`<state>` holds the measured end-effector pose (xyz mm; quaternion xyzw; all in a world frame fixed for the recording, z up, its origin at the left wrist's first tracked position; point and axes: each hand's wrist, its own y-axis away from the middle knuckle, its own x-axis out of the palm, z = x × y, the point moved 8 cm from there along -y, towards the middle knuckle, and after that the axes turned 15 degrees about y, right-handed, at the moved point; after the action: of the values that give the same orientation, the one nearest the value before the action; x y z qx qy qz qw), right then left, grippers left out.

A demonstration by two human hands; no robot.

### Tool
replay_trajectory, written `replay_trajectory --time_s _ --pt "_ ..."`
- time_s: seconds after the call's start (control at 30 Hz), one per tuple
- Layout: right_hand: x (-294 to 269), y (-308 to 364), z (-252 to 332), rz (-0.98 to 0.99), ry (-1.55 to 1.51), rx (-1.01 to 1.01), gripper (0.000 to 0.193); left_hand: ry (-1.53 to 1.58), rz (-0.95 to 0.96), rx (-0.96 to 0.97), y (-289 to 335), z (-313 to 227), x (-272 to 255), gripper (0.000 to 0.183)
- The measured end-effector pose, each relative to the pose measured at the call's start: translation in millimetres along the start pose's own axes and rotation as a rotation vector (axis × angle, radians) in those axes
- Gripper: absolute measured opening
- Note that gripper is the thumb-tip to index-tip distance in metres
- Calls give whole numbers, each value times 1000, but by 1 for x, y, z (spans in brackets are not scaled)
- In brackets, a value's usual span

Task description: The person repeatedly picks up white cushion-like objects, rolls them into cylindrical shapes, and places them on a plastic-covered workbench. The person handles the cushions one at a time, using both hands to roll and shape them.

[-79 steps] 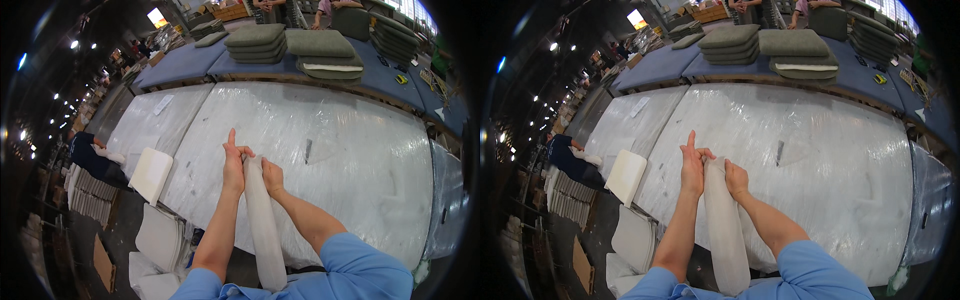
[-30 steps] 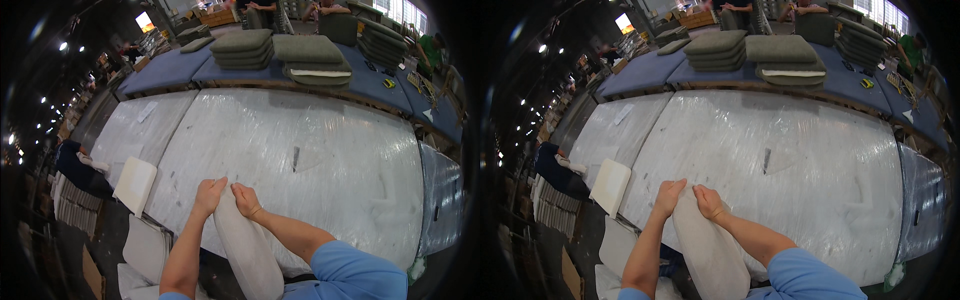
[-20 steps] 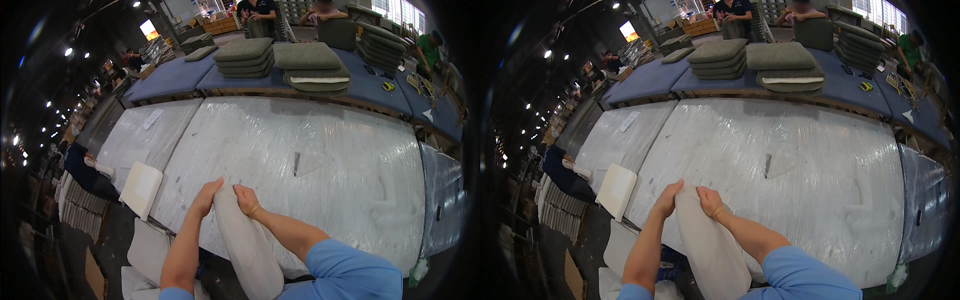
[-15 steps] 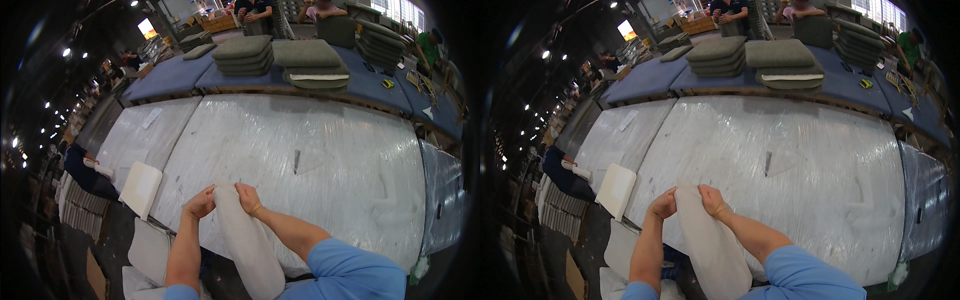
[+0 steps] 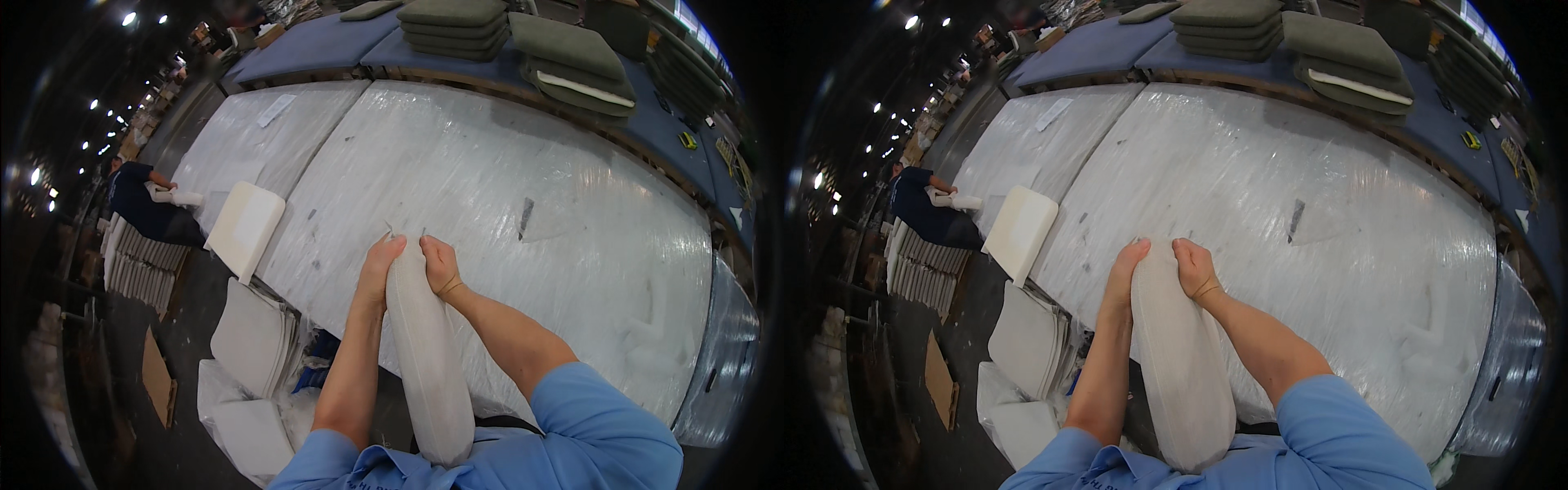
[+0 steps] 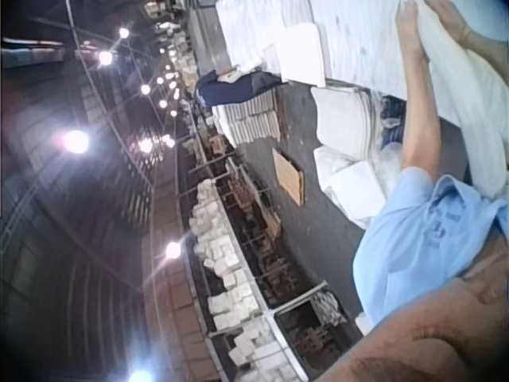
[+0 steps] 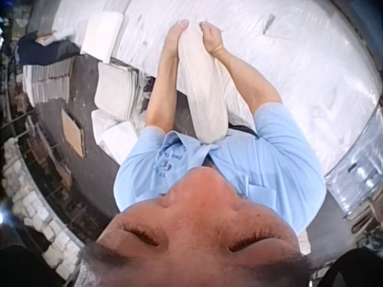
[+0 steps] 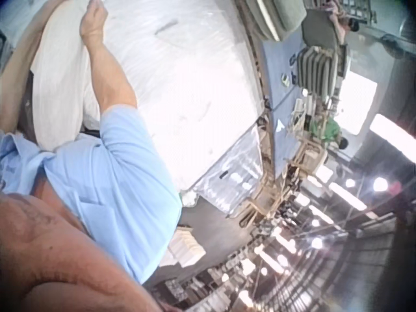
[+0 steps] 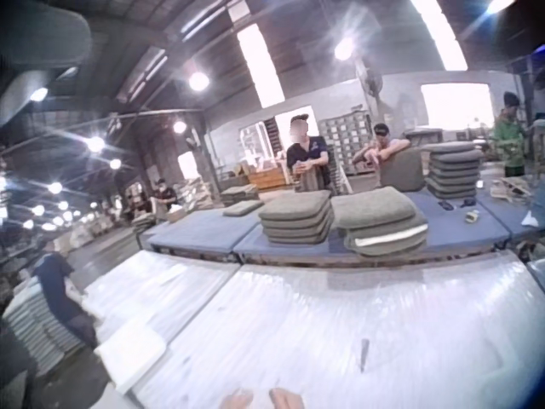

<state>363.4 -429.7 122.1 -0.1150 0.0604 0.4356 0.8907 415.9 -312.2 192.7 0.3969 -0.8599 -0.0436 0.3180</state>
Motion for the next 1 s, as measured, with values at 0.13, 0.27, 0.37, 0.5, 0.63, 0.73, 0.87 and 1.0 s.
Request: replay_trajectory --time_s 0.13,0.27,0.37,0.5,0.63,0.73,0.87,1.0 --pt "-3 -2 8 -23 14 -4 42 29 -96 17 -3 -8 6 40" --pt "-10 -7 16 64 149 33 43 38 -177 52 -7 -11 11 44" --pt "-29 -11 34 100 273 74 44 34 -149 43 -12 -7 16 56" --pt "-37 -5 134 36 -129 -207 71 -4 -151 127 4 -15 -2 76" --pt "-9 11 138 212 -168 -206 97 -108 -207 165 -10 -6 2 89" --pt "0 11 147 248 -106 -288 96 -246 -249 349 -9 -23 -4 91" --pt "13 17 145 280 -112 -294 93 -382 -206 515 11 -45 -2 89" --pt "27 16 124 302 -148 -209 86 -480 -44 491 12 -63 21 87"
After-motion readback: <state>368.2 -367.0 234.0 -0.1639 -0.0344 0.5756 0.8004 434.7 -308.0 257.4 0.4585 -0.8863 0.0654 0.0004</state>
